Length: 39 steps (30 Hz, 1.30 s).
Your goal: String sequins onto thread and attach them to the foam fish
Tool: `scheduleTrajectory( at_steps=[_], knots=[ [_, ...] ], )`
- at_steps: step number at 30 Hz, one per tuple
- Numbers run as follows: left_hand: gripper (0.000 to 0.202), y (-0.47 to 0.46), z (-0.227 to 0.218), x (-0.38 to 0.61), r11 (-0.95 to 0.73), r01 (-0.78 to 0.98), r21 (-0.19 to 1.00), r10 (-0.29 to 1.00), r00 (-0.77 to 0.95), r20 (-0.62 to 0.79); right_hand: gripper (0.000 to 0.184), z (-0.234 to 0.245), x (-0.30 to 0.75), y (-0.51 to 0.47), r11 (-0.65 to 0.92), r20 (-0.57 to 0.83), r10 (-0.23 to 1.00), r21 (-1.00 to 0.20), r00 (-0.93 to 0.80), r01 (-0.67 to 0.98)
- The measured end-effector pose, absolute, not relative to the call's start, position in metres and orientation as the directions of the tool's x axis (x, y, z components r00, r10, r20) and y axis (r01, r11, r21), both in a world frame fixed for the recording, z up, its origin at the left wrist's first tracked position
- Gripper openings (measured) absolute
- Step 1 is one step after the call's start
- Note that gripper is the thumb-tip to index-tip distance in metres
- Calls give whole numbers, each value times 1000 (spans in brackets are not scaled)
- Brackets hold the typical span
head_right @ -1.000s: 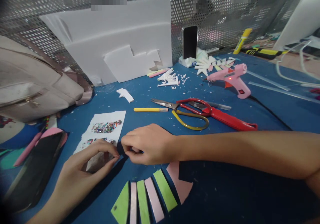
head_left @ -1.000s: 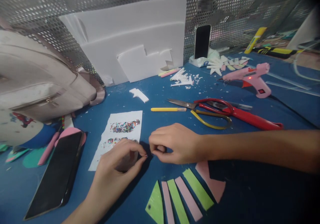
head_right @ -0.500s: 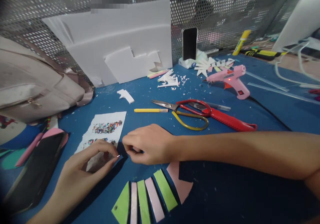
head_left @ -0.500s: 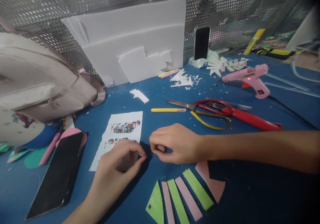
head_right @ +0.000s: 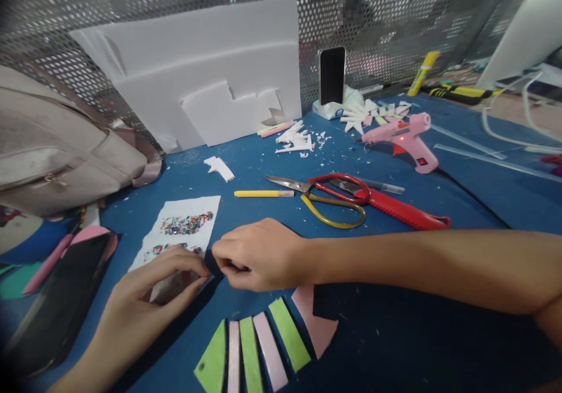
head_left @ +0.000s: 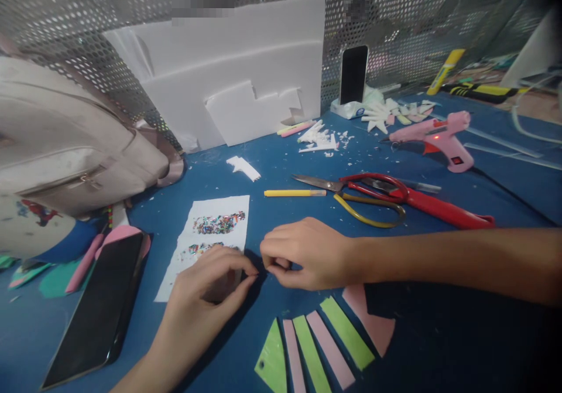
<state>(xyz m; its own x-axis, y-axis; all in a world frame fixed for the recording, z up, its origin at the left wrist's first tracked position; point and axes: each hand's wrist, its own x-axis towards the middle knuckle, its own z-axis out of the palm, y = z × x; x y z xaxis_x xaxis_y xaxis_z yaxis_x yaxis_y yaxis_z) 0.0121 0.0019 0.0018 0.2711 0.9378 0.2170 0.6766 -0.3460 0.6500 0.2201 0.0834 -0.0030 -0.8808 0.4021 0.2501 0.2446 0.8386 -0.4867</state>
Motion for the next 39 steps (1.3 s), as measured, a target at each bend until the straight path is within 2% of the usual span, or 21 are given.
scheduleTrajectory(
  at_steps=[10, 19, 27, 33, 39],
  knots=[
    [9, 0, 2, 13, -382, 677, 629, 924, 286, 253, 6, -4, 219, 82, 847, 269, 396, -476, -878, 236],
    [7, 0, 1, 11, -347, 705, 618, 938, 267, 222, 6, -3, 221, 83, 804, 294, 424, -558, -857, 206],
    [7, -2, 0, 10, -337, 712, 616, 942, 258, 217, 6, -4, 222, 83, 817, 321, 411, -544, -853, 189],
    [11, 0, 1, 11, -385, 694, 609, 923, 274, 271, 5, -5, 221, 83, 823, 344, 405, -540, -847, 174],
    [8, -2, 1, 12, -359, 707, 609, 933, 265, 242, 5, -6, 222, 83, 829, 351, 396, -534, -849, 166]
  ],
)
